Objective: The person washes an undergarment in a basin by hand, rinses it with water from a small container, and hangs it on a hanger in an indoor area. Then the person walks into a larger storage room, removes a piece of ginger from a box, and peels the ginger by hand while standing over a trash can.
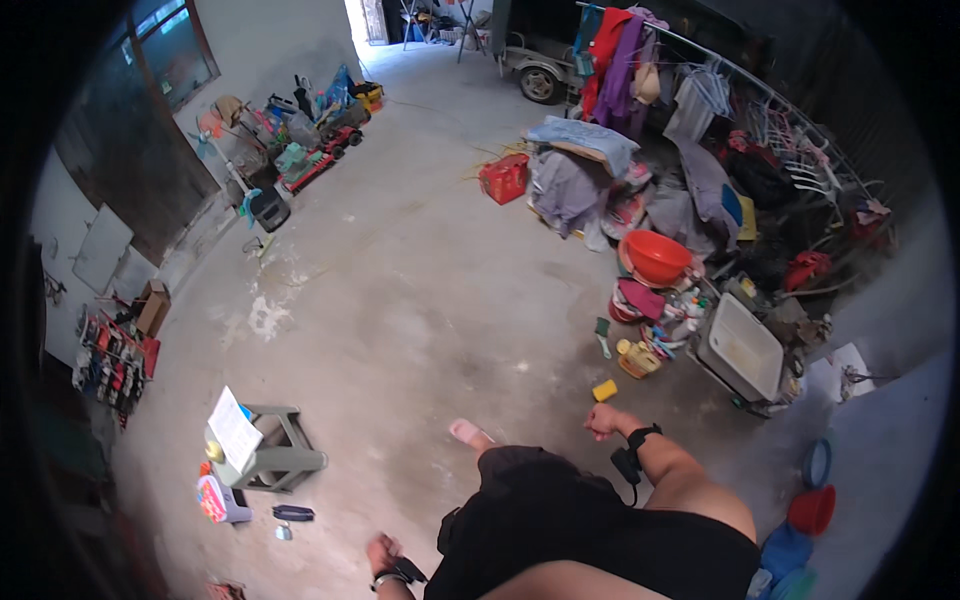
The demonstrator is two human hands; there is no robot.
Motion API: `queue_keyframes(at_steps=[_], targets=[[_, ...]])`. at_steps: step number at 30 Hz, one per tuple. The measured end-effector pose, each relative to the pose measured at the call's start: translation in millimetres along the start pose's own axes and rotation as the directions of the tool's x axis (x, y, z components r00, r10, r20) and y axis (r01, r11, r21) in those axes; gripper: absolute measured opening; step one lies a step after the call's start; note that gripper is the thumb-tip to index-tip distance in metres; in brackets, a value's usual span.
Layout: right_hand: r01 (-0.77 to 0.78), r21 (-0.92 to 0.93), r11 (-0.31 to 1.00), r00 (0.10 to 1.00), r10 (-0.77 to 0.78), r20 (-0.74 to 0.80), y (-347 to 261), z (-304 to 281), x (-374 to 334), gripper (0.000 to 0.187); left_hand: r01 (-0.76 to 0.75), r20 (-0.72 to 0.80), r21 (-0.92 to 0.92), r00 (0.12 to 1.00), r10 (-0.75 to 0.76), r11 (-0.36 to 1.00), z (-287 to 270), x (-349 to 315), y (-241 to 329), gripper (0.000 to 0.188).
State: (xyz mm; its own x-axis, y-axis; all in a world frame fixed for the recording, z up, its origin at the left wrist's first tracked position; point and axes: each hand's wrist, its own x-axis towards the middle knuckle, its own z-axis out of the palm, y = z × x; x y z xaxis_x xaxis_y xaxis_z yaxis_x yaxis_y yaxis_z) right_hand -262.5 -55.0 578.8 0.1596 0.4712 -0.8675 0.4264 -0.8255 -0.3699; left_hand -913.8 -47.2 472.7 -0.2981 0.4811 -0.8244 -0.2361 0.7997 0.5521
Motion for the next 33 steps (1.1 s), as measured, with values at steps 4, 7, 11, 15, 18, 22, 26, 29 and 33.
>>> queue_keyframes(at_steps=[4,7,11,15,18,22,26,29,33], targets=[[-0.019,0.023,1.0,1.0,0.019,0.024,-52.6,-23.6,44.0,0.018,0.273,-0.052,-0.14,0.958,-0.283,0.952,-12.3,-2.1,-36.5,0.033],[-0.012,0.032,0.999,0.998,0.01,0.063,-109.5,-43.7,92.1,0.019,0.283,-0.117,-0.28,0.938,-0.325,0.917,-19.8,10.4,-19.1,0.03],[0.259,-0.442,0.859,0.965,-0.246,0.088,-215.6,-66.1,160.3,0.017,0.244,-0.207,-0.503,0.898,-0.389,0.829,-21.7,-4.4,-18.5,0.029],[0.325,-0.153,0.933,0.944,-0.33,-0.006,-311.5,-84.3,191.8,0.017,0.288,-0.226,-0.438,0.882,-0.414,0.852,59.2,-0.3,100.3,0.025],[0.357,-0.202,0.912,0.932,-0.361,0.016,-362.3,-81.1,232.7,0.017,0.307,-0.158,-0.421,0.902,-0.402,0.854,78.5,45.6,141.3,0.026],[0.26,-0.213,0.942,0.965,-0.256,0.047,-411.5,-65.3,248.7,0.018,0.353,-0.084,-0.523,0.885,-0.459,0.776,85.7,148.6,198.0,0.017],[0.012,-0.117,0.993,0.995,0.0,0.102,-466.8,-69.8,222.9,0.019,0.094,-0.101,-0.338,0.986,-0.136,0.936,101.8,257.5,319.6,0.017],[-0.054,-0.057,0.997,0.998,0.056,0.042,-507.8,-80.0,225.3,0.02,-0.212,0.017,-0.238,0.975,0.223,0.948,158.1,295.8,493.0,0.024],[-0.135,-0.057,0.989,0.991,0.135,-0.012,-573.9,-80.3,254.9,0.021,-0.211,-0.013,-0.268,0.976,0.216,0.94,205.3,309.0,668.8,0.014]])
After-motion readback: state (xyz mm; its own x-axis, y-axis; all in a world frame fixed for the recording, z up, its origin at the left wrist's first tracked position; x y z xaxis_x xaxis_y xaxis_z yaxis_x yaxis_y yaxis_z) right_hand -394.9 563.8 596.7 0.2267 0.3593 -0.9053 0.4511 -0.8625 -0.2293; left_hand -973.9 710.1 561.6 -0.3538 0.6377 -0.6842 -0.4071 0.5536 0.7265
